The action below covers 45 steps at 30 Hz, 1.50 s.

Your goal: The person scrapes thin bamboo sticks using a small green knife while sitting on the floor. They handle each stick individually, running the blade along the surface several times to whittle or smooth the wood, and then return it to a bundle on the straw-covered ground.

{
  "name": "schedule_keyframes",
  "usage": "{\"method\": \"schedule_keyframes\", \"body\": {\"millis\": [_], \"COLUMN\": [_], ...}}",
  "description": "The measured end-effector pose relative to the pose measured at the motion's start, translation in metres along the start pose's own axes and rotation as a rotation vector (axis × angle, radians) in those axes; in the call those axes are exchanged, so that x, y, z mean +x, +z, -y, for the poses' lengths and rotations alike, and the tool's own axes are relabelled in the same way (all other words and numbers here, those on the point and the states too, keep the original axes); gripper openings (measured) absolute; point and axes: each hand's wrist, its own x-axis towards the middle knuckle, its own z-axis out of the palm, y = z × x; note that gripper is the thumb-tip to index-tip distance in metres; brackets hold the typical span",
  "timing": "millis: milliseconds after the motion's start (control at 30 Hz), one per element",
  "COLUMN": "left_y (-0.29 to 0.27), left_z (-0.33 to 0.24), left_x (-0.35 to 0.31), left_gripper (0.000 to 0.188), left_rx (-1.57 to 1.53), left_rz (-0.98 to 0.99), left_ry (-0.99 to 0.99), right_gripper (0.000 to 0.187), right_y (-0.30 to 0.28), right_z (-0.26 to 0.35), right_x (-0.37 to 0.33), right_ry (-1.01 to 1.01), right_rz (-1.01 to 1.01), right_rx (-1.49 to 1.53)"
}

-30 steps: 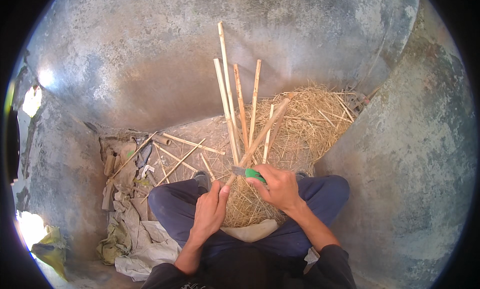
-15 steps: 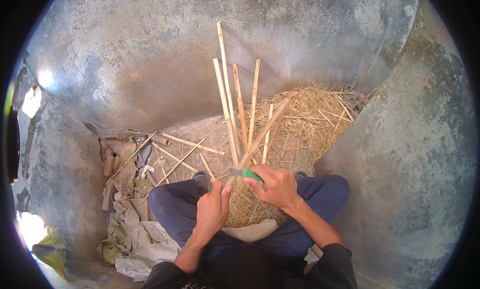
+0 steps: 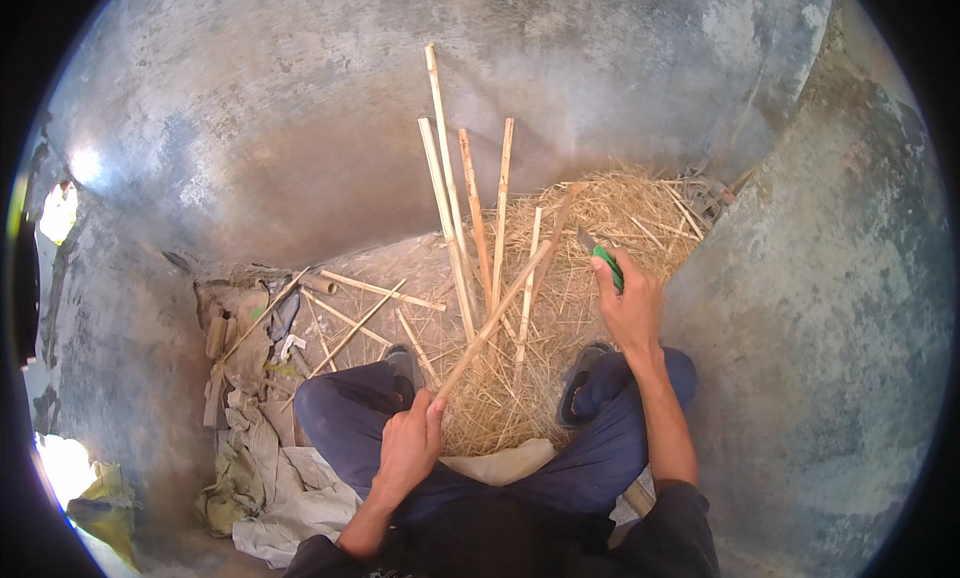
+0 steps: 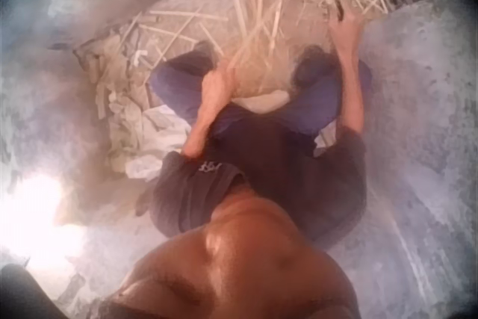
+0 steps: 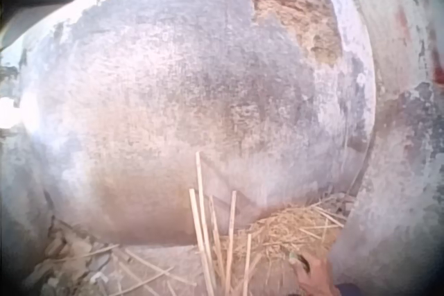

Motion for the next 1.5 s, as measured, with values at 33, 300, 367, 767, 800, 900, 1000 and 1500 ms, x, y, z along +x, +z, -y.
{"method": "schedule_keyframes", "body": {"millis": [33, 300, 367, 767, 800, 900, 1000, 1500], "left_y": [0.000, -0.017, -0.020, -0.004, -0.004, -0.003, -0.003, -0.014], "left_z": [0.004, -0.004, -0.011, -0.014, -0.015, -0.015, -0.007, 0.040], "left_x": [0.002, 0.025, 0.025, 0.025, 0.025, 0.024, 0.011, 0.013], "left_gripper": [0.032, 0.037, 0.039, 0.034, 0.034, 0.034, 0.034, 0.050], "left_rx": [-0.014, -0.412, -0.438, -0.173, -0.171, -0.160, -0.151, -0.338], "left_rz": [-0.011, 0.114, 0.127, -0.010, -0.005, 0.018, 0.042, 0.119], "left_ry": [0.013, 0.013, -0.004, 0.033, 0.024, 0.015, 0.012, -0.131], "right_gripper": [0.038, 0.026, 0.026, 0.028, 0.028, 0.031, 0.035, 0.031], "right_y": [-0.004, 0.019, 0.020, 0.027, 0.029, 0.036, 0.025, -0.007], "right_z": [0.004, 0.036, 0.043, 0.064, 0.062, 0.042, 0.025, -0.051], "right_x": [-0.001, -0.040, -0.040, -0.050, -0.050, -0.042, -0.011, 0.027], "right_ry": [-0.011, -0.278, -0.307, -0.316, -0.321, -0.259, -0.167, -0.116], "right_rz": [0.014, 0.193, 0.225, 0.286, 0.264, 0.141, 0.092, 0.701], "right_rx": [0.021, 0.177, 0.183, 0.186, 0.181, 0.105, 0.043, -0.314]}}
